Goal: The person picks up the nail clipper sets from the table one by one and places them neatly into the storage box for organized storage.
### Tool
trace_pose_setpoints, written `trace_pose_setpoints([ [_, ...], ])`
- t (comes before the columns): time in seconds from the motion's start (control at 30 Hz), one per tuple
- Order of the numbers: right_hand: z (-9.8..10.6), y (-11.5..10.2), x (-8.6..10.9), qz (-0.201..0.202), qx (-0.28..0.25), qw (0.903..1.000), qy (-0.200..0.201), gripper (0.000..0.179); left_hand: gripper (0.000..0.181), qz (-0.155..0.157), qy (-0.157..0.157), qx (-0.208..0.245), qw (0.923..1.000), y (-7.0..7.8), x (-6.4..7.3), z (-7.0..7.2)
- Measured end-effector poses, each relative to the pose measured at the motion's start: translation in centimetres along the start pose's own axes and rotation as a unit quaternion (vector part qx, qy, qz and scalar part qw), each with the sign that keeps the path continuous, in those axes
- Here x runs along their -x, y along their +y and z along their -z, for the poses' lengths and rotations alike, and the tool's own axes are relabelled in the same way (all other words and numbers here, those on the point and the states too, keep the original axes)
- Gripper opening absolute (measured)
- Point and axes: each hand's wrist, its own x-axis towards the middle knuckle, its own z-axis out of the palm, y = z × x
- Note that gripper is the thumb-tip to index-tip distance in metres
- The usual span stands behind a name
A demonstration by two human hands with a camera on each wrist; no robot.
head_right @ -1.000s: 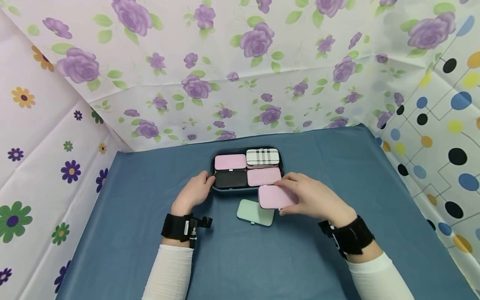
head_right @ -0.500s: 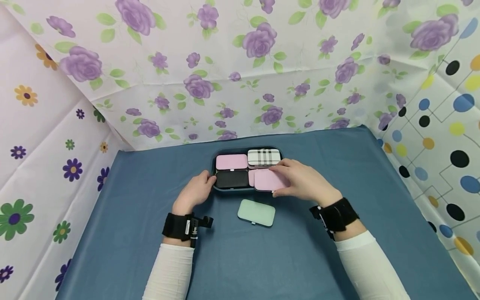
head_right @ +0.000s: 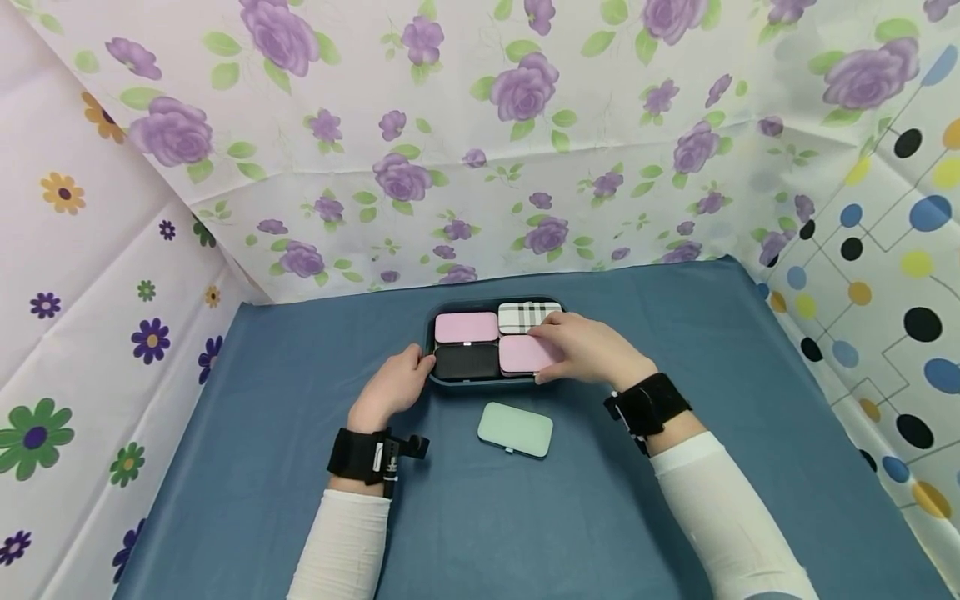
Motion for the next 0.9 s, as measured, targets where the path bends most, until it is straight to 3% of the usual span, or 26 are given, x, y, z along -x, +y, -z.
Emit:
trace_pose_setpoints([
  [0.43, -0.2, 0.2, -0.7, -0.012, 0.003, 0.9996, -0.027, 0.072, 0.03, 0.006, 0.001, -0.003, 1.0, 0.0, 0.0, -0.1],
  [0.9, -1.2, 0.7, 0.0, -0.014, -0.017, 0.9996, 0.018, 0.07, 0.03, 0.005, 0.005, -0.005, 1.0, 0.2, 0.0, -0.1],
])
